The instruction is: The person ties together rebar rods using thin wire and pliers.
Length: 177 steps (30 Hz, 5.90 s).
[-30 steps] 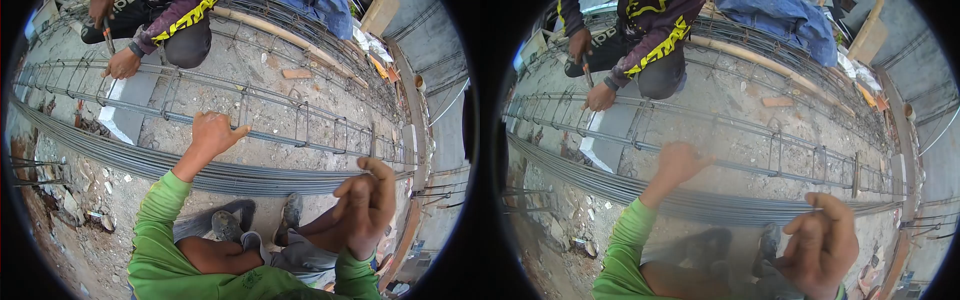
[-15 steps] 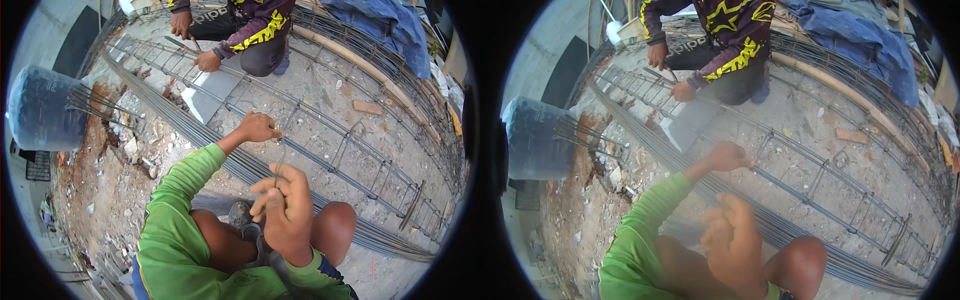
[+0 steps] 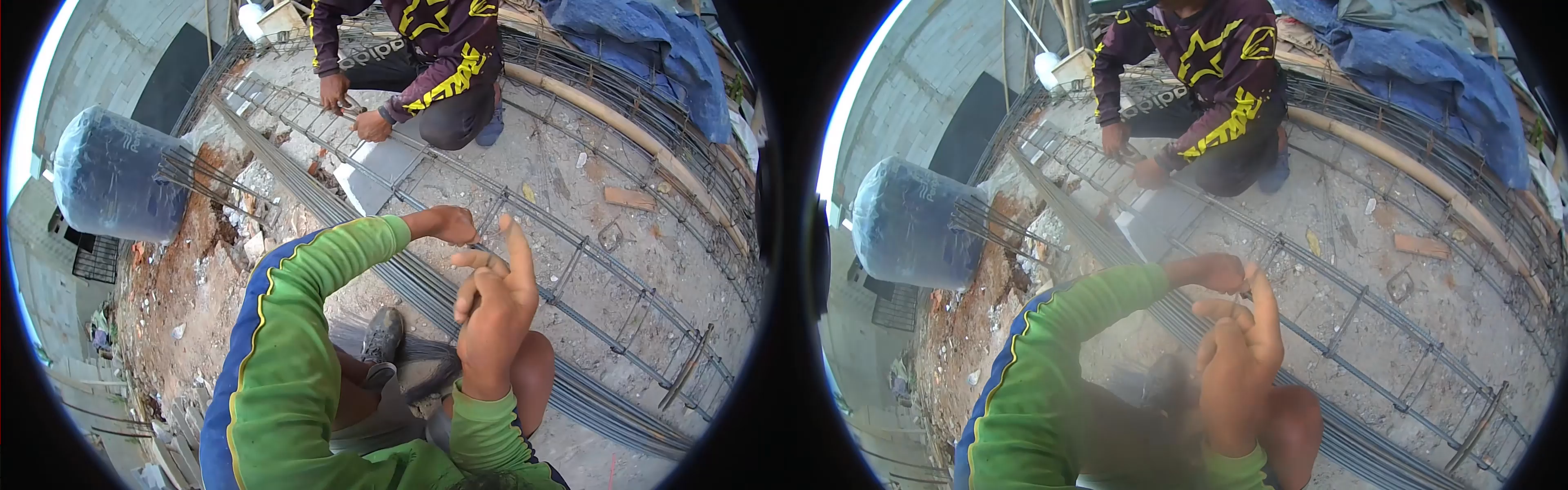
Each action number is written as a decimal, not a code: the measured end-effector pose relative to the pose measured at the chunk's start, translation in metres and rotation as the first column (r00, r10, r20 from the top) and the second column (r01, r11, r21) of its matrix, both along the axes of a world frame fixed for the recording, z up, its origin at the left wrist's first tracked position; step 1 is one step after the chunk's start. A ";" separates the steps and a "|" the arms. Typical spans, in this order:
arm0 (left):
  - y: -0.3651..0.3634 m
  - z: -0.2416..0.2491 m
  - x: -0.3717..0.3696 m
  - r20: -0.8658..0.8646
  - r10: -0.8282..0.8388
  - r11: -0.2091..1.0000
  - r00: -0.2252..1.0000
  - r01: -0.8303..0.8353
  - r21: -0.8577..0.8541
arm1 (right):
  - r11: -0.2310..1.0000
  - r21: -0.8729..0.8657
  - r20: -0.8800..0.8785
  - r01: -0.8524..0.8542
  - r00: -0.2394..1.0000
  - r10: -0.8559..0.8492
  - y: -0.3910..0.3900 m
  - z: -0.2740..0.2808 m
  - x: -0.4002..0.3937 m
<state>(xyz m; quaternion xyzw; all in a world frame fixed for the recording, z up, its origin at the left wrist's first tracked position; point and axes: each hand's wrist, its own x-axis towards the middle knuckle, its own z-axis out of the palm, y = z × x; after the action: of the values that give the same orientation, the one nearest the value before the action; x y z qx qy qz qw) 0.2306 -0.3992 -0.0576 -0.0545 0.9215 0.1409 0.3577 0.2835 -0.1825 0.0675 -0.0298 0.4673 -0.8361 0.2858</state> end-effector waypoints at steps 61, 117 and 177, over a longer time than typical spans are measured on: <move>-0.053 -0.088 -0.014 -0.540 0.184 0.785 0.821 0.209 0.584 | 0.461 0.827 -0.510 0.321 0.774 0.375 -0.093 -0.147 -0.006; -0.055 -0.071 0.010 -0.393 0.159 0.564 0.906 0.244 0.789 | 0.279 0.799 -0.582 0.533 0.565 0.585 -0.062 -0.214 0.036; -0.050 -0.067 0.006 -0.345 0.166 0.631 0.924 0.169 0.757 | -0.248 0.855 0.130 0.455 0.276 0.952 0.015 -0.135 -0.108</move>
<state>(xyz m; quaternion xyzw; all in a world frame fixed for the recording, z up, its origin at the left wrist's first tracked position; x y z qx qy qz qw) 0.2367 -0.4497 -0.1241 0.1338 0.8218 0.5305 0.1590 0.1756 -0.1677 -0.0670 -0.3810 0.8956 0.1421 0.1807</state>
